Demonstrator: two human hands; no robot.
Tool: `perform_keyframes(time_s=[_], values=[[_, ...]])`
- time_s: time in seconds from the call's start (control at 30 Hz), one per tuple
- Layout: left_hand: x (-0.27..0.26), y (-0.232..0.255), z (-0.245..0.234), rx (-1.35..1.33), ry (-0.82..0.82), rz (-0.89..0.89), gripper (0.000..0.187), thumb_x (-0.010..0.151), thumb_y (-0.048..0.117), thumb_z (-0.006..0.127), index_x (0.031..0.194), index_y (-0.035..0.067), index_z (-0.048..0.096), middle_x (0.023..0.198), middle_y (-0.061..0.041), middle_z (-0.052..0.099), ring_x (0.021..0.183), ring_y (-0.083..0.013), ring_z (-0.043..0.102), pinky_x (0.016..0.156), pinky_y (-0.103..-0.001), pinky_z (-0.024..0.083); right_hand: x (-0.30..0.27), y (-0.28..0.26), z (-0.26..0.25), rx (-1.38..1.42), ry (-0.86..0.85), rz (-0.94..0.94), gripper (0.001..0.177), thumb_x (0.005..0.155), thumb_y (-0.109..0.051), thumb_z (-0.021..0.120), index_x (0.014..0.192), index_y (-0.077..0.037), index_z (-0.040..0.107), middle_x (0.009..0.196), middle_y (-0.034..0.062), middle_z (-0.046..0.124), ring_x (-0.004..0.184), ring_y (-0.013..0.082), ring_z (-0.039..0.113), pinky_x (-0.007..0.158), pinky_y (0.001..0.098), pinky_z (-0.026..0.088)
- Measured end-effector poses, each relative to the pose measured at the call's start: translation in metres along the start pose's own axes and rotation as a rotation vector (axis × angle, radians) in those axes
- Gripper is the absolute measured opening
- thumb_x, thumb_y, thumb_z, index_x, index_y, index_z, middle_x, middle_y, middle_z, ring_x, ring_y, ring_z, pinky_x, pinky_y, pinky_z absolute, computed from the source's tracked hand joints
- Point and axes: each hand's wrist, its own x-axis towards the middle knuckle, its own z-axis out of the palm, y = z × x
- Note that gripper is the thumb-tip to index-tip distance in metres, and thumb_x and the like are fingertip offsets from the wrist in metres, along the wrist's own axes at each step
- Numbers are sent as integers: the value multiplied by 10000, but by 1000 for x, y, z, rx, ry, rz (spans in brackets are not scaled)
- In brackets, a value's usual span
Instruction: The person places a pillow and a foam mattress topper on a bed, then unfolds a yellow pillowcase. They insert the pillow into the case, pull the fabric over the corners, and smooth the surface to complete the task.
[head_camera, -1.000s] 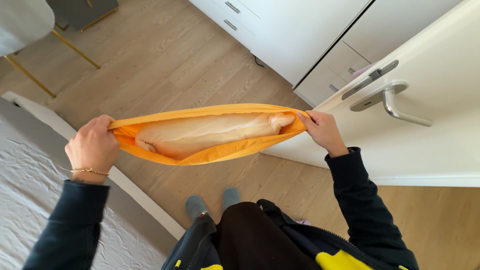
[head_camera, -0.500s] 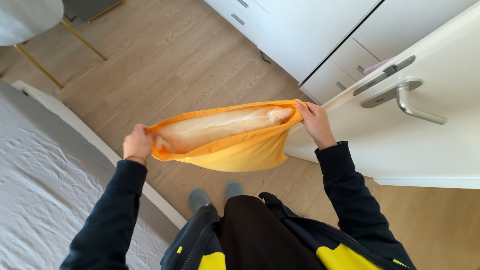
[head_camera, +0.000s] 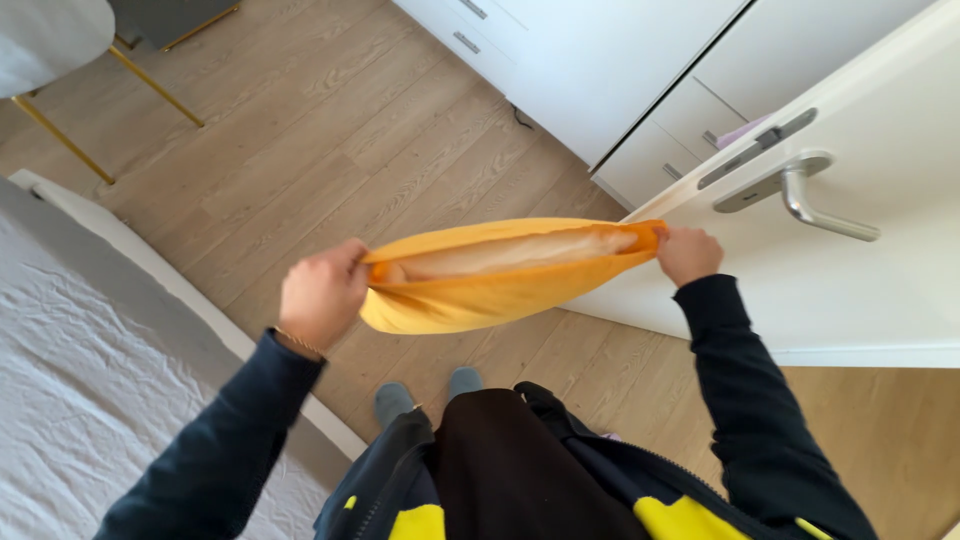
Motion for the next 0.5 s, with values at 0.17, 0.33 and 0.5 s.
perform_keyframes(time_s=[0.17,0.33,0.5], values=[[19,-40,-13,93,101,-27,185,917,260,674,1054,141,708,838,-154,726,758,-372,711,696,-466,576,-1,-48,-58,478,135,-193,286,1035,-303,604,930,-66,724,730,178,636,647,367,596,579,464,473],[38,-135,-51,436,179,-166,122,932,232,693,1021,176,755,859,-151,738,767,-405,697,654,-507,552,-20,-104,-160,845,82,-251,206,1021,-121,678,895,14,585,638,131,437,553,207,391,520,324,353],[59,-111,-60,251,251,-110,142,1018,199,596,1042,154,730,928,-167,728,871,-417,690,786,-516,563,-6,-91,-173,1007,360,-152,180,1115,-145,612,1008,-9,664,703,106,544,614,176,460,582,319,377]])
